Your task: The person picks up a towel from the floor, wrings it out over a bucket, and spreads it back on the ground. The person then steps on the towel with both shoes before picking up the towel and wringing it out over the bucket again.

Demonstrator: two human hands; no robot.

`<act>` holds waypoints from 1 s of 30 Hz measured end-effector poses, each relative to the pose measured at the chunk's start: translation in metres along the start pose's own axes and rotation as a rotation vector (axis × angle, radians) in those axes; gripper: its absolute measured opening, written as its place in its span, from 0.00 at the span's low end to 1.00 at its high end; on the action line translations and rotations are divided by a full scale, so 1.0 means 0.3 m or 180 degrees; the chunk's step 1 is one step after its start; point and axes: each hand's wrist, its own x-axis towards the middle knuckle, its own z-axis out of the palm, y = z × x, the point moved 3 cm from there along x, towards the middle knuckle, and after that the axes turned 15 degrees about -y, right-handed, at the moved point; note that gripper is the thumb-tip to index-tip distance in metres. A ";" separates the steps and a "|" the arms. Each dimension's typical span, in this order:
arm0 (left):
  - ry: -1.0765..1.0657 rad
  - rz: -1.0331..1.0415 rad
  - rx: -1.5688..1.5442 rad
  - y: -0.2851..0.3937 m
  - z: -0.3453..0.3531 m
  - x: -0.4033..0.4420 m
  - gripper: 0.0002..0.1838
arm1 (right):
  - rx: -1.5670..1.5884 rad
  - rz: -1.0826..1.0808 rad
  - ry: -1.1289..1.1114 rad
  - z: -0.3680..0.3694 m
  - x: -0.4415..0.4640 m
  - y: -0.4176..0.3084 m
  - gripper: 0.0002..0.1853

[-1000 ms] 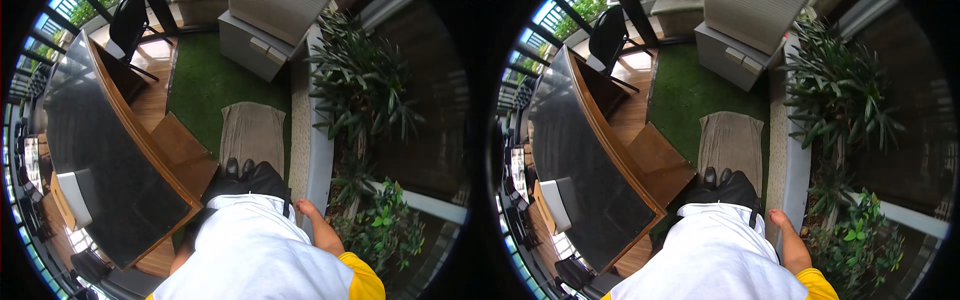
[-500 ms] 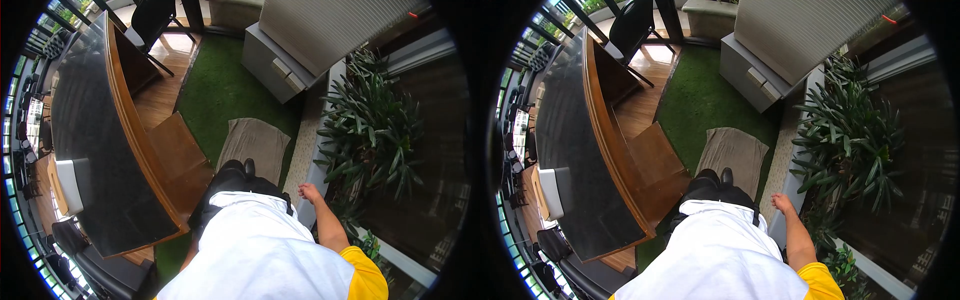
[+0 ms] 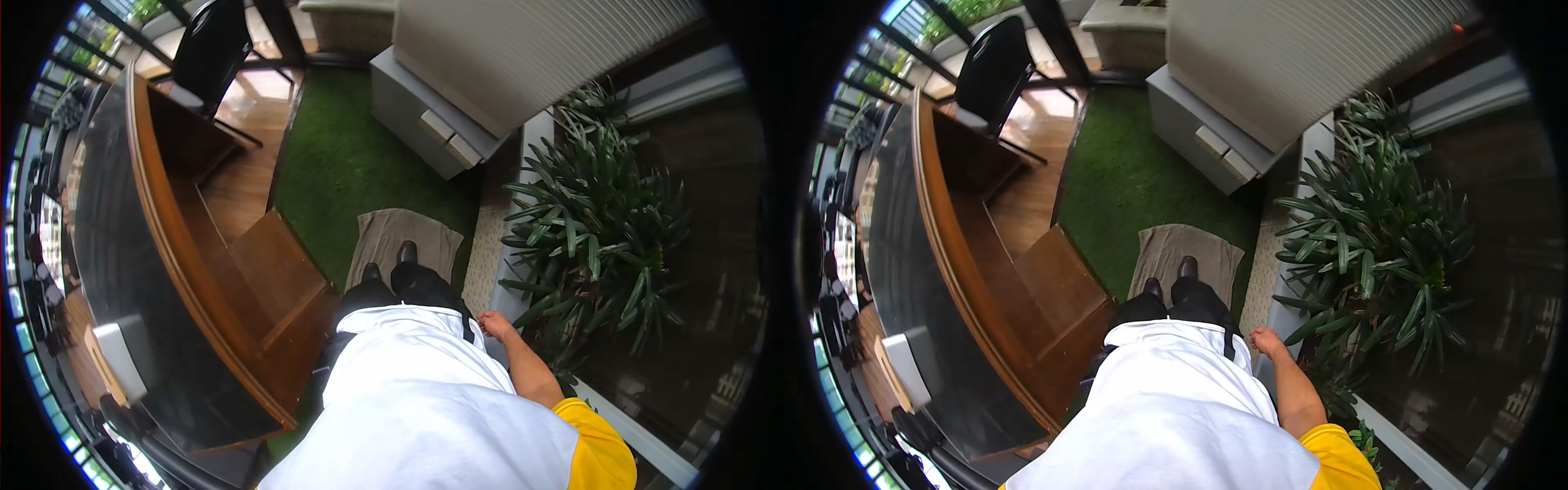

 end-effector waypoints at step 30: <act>-0.4660 0.0354 -0.1765 1.511 1.267 -0.306 0.15 | 0.3088 -0.0266 0.0254 0.449 0.002 0.423 0.05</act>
